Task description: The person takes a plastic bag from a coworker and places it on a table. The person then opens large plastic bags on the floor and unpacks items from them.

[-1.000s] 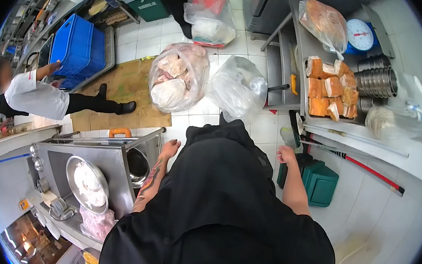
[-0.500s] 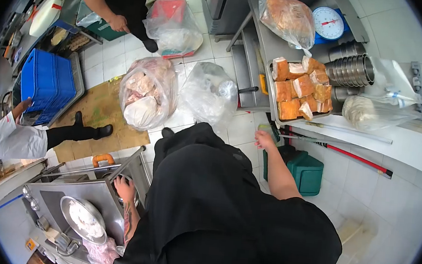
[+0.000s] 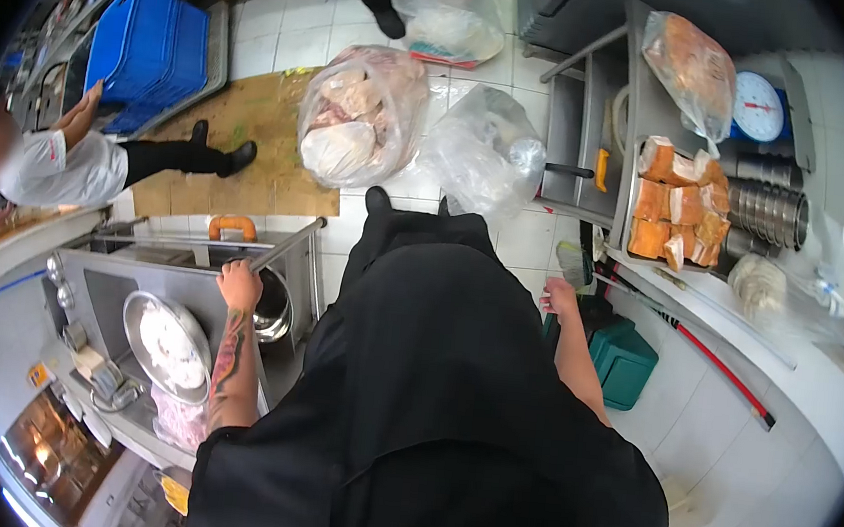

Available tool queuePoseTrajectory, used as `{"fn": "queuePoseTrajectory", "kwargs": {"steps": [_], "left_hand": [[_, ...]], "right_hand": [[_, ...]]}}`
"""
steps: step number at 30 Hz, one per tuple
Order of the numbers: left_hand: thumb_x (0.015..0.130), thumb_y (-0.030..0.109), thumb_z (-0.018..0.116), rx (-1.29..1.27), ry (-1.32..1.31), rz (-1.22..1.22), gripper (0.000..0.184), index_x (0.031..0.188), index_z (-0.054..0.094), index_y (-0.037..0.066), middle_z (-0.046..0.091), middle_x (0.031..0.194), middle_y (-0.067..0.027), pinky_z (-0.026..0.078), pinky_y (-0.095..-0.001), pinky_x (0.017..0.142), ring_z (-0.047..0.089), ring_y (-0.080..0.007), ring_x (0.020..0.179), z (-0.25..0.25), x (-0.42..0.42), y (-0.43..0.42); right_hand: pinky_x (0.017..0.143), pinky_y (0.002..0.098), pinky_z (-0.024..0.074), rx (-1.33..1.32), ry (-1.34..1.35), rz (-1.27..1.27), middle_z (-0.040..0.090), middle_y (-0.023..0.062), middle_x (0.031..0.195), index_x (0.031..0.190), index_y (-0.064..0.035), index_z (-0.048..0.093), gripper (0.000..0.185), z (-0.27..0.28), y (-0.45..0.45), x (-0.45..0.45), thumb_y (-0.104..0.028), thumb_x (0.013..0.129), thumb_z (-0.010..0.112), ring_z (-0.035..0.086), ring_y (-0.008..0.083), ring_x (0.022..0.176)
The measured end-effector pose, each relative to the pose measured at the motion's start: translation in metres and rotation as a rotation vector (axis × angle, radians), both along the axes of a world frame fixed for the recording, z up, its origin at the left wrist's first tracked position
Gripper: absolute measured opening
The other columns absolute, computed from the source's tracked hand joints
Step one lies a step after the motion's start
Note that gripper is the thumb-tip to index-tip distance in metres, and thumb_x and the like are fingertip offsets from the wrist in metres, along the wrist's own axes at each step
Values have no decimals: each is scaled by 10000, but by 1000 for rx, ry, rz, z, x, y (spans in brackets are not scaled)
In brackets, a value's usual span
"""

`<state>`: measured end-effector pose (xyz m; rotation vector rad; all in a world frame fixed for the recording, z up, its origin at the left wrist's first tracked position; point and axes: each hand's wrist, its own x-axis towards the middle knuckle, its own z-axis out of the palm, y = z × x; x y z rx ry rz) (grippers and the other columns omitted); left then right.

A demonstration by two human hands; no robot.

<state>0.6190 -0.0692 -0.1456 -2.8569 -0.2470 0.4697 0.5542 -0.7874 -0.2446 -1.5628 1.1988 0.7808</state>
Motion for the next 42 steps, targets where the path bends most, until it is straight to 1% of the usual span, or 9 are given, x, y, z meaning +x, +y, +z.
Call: {"fn": "queuePoseTrajectory", "kwargs": {"steps": [14, 19, 25, 29, 32, 36, 38, 40, 42], "left_hand": [[844, 317, 596, -96, -1, 118, 236, 894, 686, 105, 686, 802, -77, 450, -456, 802, 635, -296, 862, -28, 18, 26], [864, 297, 602, -193, -208, 166, 209, 886, 715, 122, 672, 752, -86, 445, -452, 715, 638, -292, 778, -21, 24, 18], [850, 239, 636, -314, -351, 240, 142, 878, 730, 136, 664, 743, -80, 454, -422, 663, 624, -285, 734, -11, 36, 16], [854, 229, 635, -300, -343, 253, 144, 917, 724, 136, 660, 752, -69, 450, -428, 673, 611, -283, 736, -12, 41, 18], [851, 215, 636, -276, -299, 342, 140, 931, 721, 138, 662, 773, -72, 450, -417, 678, 611, -277, 742, -9, 47, 14], [847, 171, 646, -220, -293, 374, 147, 962, 722, 119, 646, 757, -75, 439, -387, 665, 602, -272, 718, -14, 57, 10], [849, 157, 649, -205, -269, 370, 144, 965, 720, 112, 637, 747, -70, 426, -376, 651, 593, -260, 700, -16, 67, 8], [856, 152, 648, -178, -212, 383, 134, 960, 717, 104, 638, 752, -62, 417, -368, 649, 587, -244, 693, -22, 66, 10], [861, 151, 646, -166, -167, 384, 130, 957, 716, 99, 640, 755, -57, 415, -363, 651, 584, -237, 692, -28, 68, 8]], "right_hand": [[487, 331, 534, -75, -4, 317, 654, 56, 939, 1142, -76, 624, 325, -30, 39, 72, -310, 919, 590, 662, 169, 627], [491, 327, 534, -61, -64, 350, 666, 75, 1000, 1178, -83, 613, 353, -12, 78, 132, -312, 910, 607, 671, 175, 649], [470, 328, 526, -90, -87, 657, 672, 102, 1015, 1235, -77, 590, 417, -22, 124, 205, -311, 894, 638, 668, 181, 652], [659, 365, 552, -115, -106, 1017, 696, 137, 979, 1252, -74, 584, 472, -29, 160, 268, -331, 865, 664, 687, 227, 716], [808, 388, 527, -103, -226, 1285, 702, 157, 976, 1280, -69, 555, 540, -70, 173, 327, -354, 838, 677, 686, 292, 850], [875, 423, 507, -85, -176, 1483, 682, 178, 1051, 1335, -62, 490, 635, -144, 193, 433, -347, 805, 692, 645, 357, 993], [853, 426, 505, -236, -242, 1610, 674, 191, 1040, 1349, -25, 455, 688, -221, 184, 487, -332, 790, 715, 654, 337, 964], [930, 438, 480, -430, -154, 1652, 619, 229, 1169, 1386, -12, 392, 759, -278, 182, 554, -319, 772, 717, 614, 350, 1071], [976, 481, 454, -647, -194, 1387, 478, 263, 1357, 1447, -41, 310, 840, -305, 196, 617, -298, 767, 731, 501, 407, 1227]]}}
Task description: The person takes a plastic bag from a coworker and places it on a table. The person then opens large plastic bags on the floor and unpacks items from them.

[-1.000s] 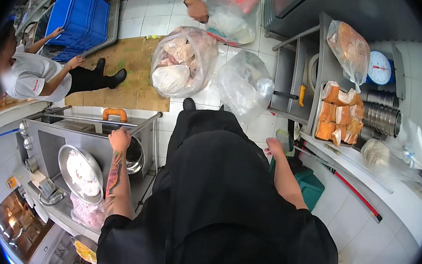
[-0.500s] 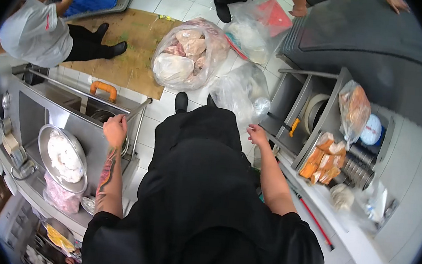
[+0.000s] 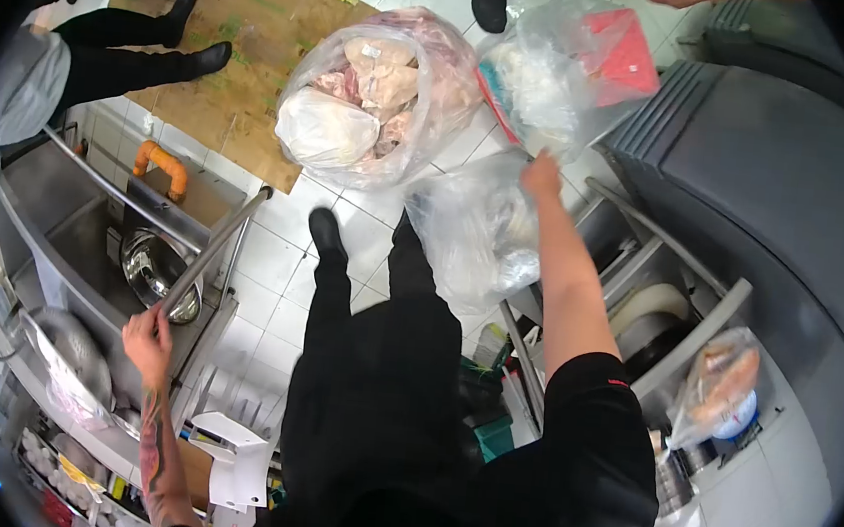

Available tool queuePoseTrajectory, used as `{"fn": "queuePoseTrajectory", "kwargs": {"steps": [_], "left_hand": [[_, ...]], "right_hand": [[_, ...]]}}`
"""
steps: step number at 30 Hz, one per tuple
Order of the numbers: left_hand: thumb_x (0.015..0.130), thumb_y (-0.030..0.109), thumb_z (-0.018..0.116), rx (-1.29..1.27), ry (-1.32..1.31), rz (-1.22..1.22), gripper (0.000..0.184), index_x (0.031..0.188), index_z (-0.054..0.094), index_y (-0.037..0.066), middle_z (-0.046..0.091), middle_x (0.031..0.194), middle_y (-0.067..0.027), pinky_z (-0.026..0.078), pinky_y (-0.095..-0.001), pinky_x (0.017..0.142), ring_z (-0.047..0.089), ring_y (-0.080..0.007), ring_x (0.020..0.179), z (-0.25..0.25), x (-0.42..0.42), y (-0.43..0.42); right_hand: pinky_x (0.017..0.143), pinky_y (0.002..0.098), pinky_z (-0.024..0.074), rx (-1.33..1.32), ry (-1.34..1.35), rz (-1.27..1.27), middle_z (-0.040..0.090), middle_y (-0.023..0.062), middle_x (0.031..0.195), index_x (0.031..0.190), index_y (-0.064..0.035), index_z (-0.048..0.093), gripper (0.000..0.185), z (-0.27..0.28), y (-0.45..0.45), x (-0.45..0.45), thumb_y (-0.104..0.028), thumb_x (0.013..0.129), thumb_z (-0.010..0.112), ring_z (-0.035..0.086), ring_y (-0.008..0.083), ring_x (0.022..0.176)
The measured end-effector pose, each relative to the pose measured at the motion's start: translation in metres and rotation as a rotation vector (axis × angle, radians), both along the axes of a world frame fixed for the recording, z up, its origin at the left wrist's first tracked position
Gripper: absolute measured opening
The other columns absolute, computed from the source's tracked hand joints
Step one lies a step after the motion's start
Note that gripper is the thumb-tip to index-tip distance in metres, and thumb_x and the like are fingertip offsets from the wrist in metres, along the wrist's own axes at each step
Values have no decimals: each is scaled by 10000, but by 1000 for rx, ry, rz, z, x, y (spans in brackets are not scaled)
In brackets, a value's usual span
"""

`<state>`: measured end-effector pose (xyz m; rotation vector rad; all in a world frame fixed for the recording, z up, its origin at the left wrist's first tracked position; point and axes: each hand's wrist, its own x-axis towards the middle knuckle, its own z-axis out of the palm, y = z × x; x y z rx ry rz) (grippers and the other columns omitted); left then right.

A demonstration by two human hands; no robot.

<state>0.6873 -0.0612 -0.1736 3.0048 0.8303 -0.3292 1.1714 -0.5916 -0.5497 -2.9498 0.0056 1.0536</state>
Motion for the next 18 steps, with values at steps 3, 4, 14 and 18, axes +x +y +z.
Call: {"fn": "queuePoseTrajectory", "kwargs": {"steps": [3, 4, 14, 18], "left_hand": [[873, 144, 632, 30, 45, -21, 125, 955, 713, 95, 641, 761, -47, 412, -354, 658, 578, -229, 692, -7, 7, -2], [878, 139, 624, 34, 77, -8, 125, 957, 713, 96, 638, 758, -43, 410, -351, 659, 575, -225, 690, -8, 8, -3], [893, 129, 610, 103, 145, -3, 128, 969, 706, 90, 657, 798, -42, 415, -347, 669, 585, -219, 710, -18, 6, -2], [885, 129, 622, 109, 173, 17, 120, 965, 704, 95, 676, 830, -43, 428, -356, 675, 604, -228, 727, -11, 8, -4]], "right_hand": [[1052, 483, 387, -70, -339, 132, 249, 239, 1518, 1499, -115, 242, 915, 1, 37, 58, -335, 768, 746, 337, 392, 1366], [1070, 506, 356, -166, -289, 226, 183, 213, 1548, 1498, -131, 253, 893, 6, 48, 70, -308, 770, 741, 277, 379, 1398], [844, 382, 487, 749, -392, -154, 676, 215, 1032, 969, 1, 657, 222, -80, 24, 103, -184, 870, 586, 641, 316, 1009], [715, 380, 494, 710, -228, -291, 666, 214, 814, 880, 12, 642, 238, -50, 29, 76, -206, 882, 546, 657, 339, 796]]}}
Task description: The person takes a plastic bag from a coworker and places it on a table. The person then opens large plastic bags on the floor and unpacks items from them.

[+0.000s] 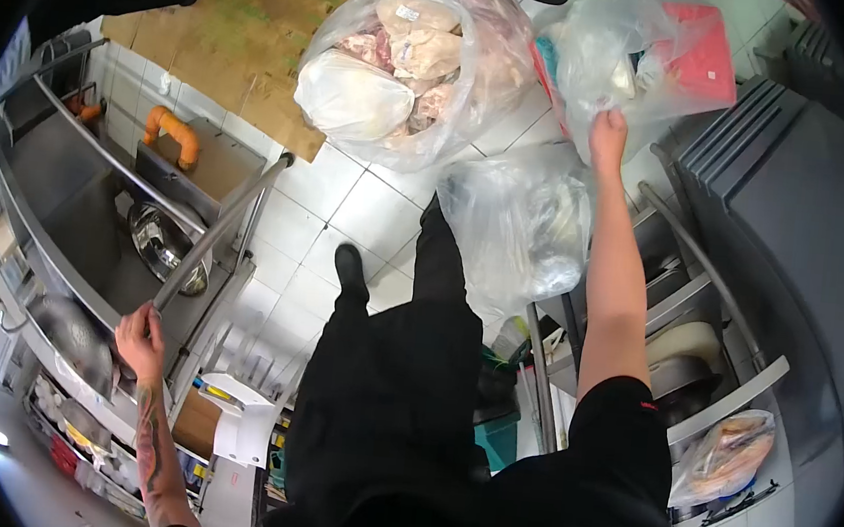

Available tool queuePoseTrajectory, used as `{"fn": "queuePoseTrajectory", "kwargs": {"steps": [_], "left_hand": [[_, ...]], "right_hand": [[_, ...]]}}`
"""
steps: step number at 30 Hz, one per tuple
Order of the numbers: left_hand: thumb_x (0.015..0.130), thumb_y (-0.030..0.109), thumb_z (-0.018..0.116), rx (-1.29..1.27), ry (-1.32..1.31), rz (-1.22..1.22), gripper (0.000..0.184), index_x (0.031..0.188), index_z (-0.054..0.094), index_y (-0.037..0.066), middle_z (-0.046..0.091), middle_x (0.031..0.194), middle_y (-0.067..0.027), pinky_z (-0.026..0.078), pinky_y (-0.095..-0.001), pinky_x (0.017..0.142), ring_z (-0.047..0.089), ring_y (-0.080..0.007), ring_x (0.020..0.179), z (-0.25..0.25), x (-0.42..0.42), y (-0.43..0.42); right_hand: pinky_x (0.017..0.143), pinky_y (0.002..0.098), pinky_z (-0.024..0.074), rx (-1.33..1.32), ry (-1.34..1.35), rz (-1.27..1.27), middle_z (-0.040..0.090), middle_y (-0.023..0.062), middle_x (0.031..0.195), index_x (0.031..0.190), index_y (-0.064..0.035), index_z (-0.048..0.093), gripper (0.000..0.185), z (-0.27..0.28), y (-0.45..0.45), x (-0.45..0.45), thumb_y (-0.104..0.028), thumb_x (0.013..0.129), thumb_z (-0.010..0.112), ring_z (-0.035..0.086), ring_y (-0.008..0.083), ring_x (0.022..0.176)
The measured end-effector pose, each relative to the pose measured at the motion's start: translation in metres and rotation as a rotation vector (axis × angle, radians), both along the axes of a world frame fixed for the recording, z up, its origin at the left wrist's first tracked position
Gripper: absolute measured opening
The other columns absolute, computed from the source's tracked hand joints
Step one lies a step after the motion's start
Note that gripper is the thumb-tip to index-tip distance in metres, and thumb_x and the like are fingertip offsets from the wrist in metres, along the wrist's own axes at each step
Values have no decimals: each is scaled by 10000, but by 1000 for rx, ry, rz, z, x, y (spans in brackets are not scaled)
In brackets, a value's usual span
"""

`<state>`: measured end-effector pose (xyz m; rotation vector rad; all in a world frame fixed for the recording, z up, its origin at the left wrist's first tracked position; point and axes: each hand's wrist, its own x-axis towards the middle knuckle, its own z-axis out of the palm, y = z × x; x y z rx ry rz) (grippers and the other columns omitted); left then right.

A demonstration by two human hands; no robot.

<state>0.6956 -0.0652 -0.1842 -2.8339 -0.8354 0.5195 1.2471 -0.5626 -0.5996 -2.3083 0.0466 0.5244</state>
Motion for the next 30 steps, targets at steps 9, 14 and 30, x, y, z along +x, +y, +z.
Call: {"fn": "queuePoseTrajectory", "kwargs": {"steps": [9, 14, 30], "left_hand": [[869, 168, 625, 0, -1, -46, 77, 894, 670, 110, 627, 726, -44, 411, -372, 657, 577, -244, 697, 7, -4, 2], [858, 173, 618, 21, 33, -105, 76, 872, 647, 104, 638, 737, -48, 408, -385, 669, 582, -253, 725, 8, -11, 3], [844, 174, 642, 21, -18, -34, 85, 908, 665, 123, 648, 733, -33, 412, -378, 662, 589, -233, 716, 9, -10, 8]], "right_hand": [[770, 494, 511, -774, 74, 671, 688, 191, 864, 903, -81, 696, 285, 150, -151, -79, -324, 869, 550, 651, 384, 859], [779, 506, 515, -836, 0, 643, 680, 217, 855, 928, -85, 707, 260, 181, -213, -105, -292, 867, 563, 657, 409, 825], [834, 465, 515, -1134, 388, 762, 683, 194, 989, 1047, -47, 663, 283, 217, -273, -152, -258, 875, 585, 650, 381, 955]]}}
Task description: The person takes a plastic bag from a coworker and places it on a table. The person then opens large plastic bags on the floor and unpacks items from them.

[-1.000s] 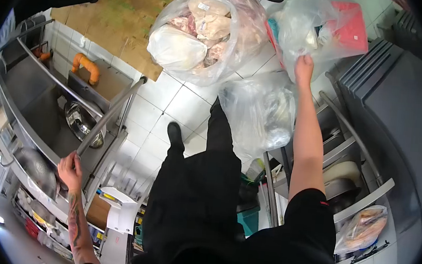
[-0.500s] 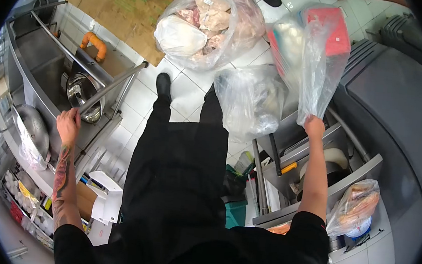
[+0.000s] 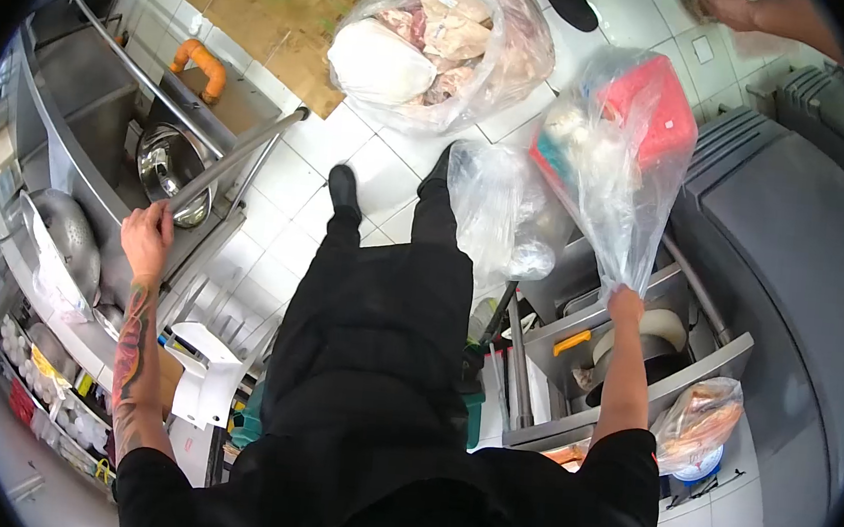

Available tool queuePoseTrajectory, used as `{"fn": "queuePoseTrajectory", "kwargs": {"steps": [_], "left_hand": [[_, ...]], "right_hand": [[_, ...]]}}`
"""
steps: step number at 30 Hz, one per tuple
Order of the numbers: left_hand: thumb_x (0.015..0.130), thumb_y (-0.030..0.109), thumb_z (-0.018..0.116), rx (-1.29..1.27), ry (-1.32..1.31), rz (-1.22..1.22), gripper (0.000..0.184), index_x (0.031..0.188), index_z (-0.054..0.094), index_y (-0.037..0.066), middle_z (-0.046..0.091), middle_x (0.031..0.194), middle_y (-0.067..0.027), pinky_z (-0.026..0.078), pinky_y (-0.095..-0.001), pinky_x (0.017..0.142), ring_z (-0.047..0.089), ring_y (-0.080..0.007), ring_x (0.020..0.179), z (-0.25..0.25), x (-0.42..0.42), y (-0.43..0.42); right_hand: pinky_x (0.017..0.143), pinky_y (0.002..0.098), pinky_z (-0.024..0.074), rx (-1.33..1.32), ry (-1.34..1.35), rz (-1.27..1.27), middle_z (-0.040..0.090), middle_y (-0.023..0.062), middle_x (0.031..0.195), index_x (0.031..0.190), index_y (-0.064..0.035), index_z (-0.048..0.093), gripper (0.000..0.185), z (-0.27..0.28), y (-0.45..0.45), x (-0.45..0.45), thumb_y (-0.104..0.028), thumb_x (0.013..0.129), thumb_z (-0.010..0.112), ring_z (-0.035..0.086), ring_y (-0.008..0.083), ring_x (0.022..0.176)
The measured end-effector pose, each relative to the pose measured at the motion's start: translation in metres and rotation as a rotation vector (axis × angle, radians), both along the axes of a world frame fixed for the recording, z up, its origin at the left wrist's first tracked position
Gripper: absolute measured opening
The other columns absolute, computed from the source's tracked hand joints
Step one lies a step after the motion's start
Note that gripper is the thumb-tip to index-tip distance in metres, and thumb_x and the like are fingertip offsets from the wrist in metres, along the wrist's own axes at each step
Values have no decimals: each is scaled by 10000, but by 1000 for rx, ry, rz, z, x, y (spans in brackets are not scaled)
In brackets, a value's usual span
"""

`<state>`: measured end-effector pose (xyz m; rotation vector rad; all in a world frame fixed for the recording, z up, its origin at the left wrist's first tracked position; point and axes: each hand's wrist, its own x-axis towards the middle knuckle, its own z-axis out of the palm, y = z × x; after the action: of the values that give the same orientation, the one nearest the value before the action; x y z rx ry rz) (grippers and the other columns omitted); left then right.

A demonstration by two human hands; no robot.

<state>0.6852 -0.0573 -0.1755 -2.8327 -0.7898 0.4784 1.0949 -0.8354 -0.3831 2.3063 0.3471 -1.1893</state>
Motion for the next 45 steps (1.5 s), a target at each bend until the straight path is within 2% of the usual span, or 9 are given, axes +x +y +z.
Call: {"fn": "queuePoseTrajectory", "kwargs": {"steps": [9, 13, 19, 25, 29, 31, 36, 39, 45], "left_hand": [[812, 176, 674, -79, -174, 4, 65, 857, 679, 129, 624, 673, -49, 403, -379, 633, 592, -234, 682, 3, -11, 9], [823, 174, 667, -138, -197, 52, 77, 879, 696, 131, 614, 653, -55, 407, -373, 633, 592, -239, 650, 11, -8, 8], [804, 166, 685, -231, -272, 55, 61, 838, 712, 122, 617, 663, -56, 411, -371, 633, 591, -247, 649, 11, -9, 12], [738, 141, 728, -275, -222, 69, 94, 820, 716, 97, 611, 659, -33, 388, -349, 638, 565, -219, 637, 0, -9, 17], [710, 231, 735, -314, -136, 57, 162, 796, 712, 97, 575, 628, -6, 379, -339, 628, 543, -198, 611, -4, -10, 25], [731, 308, 722, -351, -105, 55, 214, 779, 704, 101, 556, 610, -1, 381, -332, 634, 532, -193, 607, -6, -11, 29], [725, 390, 734, -383, -92, 55, 304, 840, 704, 109, 555, 620, 15, 384, -308, 669, 534, -181, 618, -6, -15, 32], [717, 382, 742, -396, -133, 72, 301, 840, 706, 110, 565, 650, 13, 385, -311, 677, 542, -179, 643, -3, -13, 32], [706, 345, 734, -412, -211, 44, 289, 854, 704, 99, 598, 691, 15, 383, -334, 681, 565, -193, 680, 3, -14, 30]], "right_hand": [[918, 456, 455, 968, -150, -32, 575, 216, 1194, 1203, -61, 582, 404, 64, 188, -71, -166, 820, 654, 542, 410, 1104], [920, 432, 469, 921, 12, -238, 615, 188, 1140, 1197, -73, 581, 376, 38, 265, -119, -209, 852, 640, 580, 373, 1075], [803, 467, 511, 858, 385, 189, 674, 173, 995, 1068, -69, 639, 278, -68, 443, -179, -241, 850, 628, 644, 376, 927], [838, 466, 515, 708, 462, 647, 671, 168, 1044, 993, -43, 679, 210, -231, 645, -217, -131, 850, 554, 641, 309, 1024], [1024, 554, 362, 906, -95, 914, 583, 128, 1255, 1182, -32, 610, 331, -371, 728, -259, -167, 916, 467, 522, 289, 1212], [1023, 531, 323, 672, -219, 905, 559, 142, 1296, 1376, -90, 503, 433, -397, 743, -246, -185, 958, 445, 473, 284, 1254], [894, 464, 378, 391, 16, 963, 658, 60, 1120, 1161, -132, 668, 301, -379, 747, -228, -214, 942, 478, 549, 235, 1098], [837, 425, 394, 560, 14, 863, 696, 6, 967, 994, -158, 717, 238, -379, 706, -228, -201, 925, 493, 592, 215, 1023], [841, 381, 433, 551, 284, 707, 698, 50, 845, 923, -162, 729, 175, -247, 618, -157, -151, 844, 574, 623, 234, 928]]}}
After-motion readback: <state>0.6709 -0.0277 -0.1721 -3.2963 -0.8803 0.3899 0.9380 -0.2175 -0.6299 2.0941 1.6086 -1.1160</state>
